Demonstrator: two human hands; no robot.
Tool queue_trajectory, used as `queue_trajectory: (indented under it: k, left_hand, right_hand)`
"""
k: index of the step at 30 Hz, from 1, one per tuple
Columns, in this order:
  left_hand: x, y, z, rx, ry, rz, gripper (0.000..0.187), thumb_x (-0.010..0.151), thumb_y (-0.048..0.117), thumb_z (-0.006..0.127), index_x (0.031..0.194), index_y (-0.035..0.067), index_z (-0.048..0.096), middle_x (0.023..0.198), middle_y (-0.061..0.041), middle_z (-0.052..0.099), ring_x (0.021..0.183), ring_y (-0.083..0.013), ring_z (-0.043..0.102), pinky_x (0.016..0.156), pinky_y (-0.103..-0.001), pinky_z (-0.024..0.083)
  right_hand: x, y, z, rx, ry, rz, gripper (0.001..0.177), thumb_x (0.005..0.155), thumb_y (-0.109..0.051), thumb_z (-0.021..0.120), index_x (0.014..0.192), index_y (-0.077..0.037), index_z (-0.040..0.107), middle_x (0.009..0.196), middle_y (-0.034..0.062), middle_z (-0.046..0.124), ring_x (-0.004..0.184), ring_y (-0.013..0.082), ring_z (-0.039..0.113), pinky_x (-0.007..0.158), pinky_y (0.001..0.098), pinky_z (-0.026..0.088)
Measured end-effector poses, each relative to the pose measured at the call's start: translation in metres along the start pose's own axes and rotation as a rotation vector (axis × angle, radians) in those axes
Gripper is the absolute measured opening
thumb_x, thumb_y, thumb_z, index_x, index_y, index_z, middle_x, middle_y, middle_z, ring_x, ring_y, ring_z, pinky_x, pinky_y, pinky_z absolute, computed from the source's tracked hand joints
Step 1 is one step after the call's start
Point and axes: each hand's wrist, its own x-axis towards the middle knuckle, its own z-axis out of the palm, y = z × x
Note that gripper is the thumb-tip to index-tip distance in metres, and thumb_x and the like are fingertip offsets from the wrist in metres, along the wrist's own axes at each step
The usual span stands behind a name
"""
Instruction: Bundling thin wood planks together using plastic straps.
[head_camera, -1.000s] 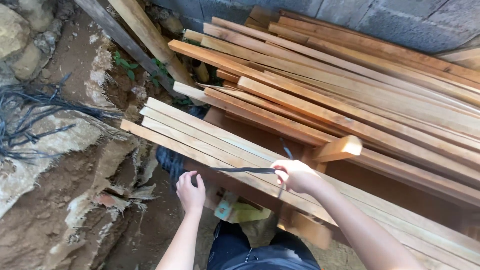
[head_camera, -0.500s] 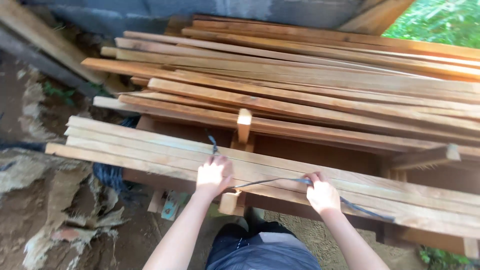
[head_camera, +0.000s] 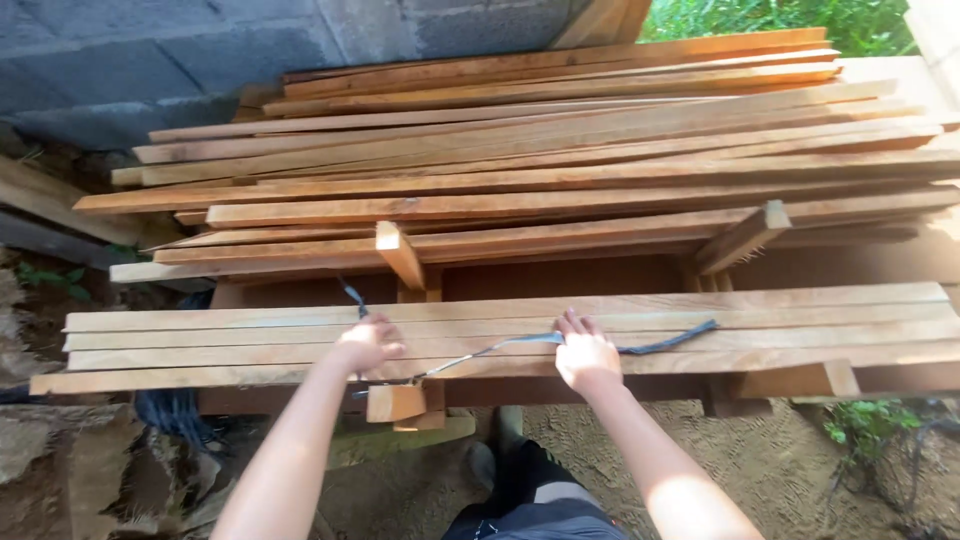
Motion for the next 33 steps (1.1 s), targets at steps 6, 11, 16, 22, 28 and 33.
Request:
queue_trajectory:
  k: [6,11,16,22,28,33]
  left_hand:
    - [-0.006,0.073,-0.068,-0.123,-0.05,-0.132,0.076,0.081,0.072,0.067,0.136,0.02,0.069,0.143,-0.008,0.067,0.14,-0.0278,0.055,0.119,-0.044,0.043]
    - [-0.078,0.195,-0.085,-0.429,-0.241,0.061,0.066,0.092,0.071,0.047,0.106,0.016,0.081,0.124,-0.011,0.076,0.131,-0.0305,0.062,0.114,-0.046,0.044]
    - [-0.06,0.284,0.017,-0.813,-0.376,0.185,0.079,0.098,0.073,0.045,0.148,0.013,0.056,0.158,-0.014,0.05,0.144,-0.0405,0.047,0.111,-0.055,0.044]
    - [-0.039,0.367,0.066,-1.276,0.24,0.058,0.045,0.103,0.032,0.045,0.088,0.005,0.077,0.091,-0.003,0.077,0.079,-0.0138,0.062,0.072,-0.027,0.05]
    - [-0.087,0.434,0.095,-0.818,-0.005,0.011,0.054,0.103,0.049,0.041,0.075,0.012,0.069,0.069,-0.001,0.065,0.063,-0.0142,0.062,0.065,-0.029,0.052]
    - [-0.094,0.451,0.144,-0.719,-0.153,0.287,0.032,0.101,0.026,0.05,0.086,0.012,0.074,0.076,0.001,0.074,0.07,-0.0171,0.069,0.07,-0.029,0.055]
  right_hand:
    - [0.026,0.01,0.016,0.165,-0.054,0.017,0.052,0.106,-0.041,0.027,0.157,-0.038,0.034,0.171,-0.0206,0.014,0.159,0.0172,0.015,0.124,0.0496,0.031]
    - [0.068,0.05,0.036,0.427,-0.036,0.061,0.056,0.098,-0.054,0.033,0.149,-0.035,0.047,0.158,-0.0063,0.043,0.144,0.0219,0.046,0.119,0.0478,0.042]
    - [-0.007,0.09,0.015,0.421,0.354,-0.32,0.045,0.099,-0.024,0.042,0.131,0.001,0.063,0.116,0.0338,0.068,0.112,0.0503,0.063,0.095,0.0571,0.056]
    - [-0.054,0.159,-0.006,0.452,-0.039,-0.411,0.018,0.104,-0.018,0.047,0.094,-0.013,0.061,0.081,0.0023,0.062,0.065,0.0143,0.059,0.063,0.029,0.055]
    - [0.01,0.21,-0.008,1.093,-0.091,-0.47,0.059,0.098,-0.032,0.056,0.148,-0.004,0.045,0.13,0.0133,0.068,0.109,0.0215,0.075,0.093,0.0321,0.063]
    - [0.008,0.201,-0.029,0.986,-0.24,-0.385,0.04,0.102,-0.024,0.052,0.139,-0.008,0.058,0.068,0.0038,0.064,0.052,0.0119,0.059,0.045,0.0267,0.048]
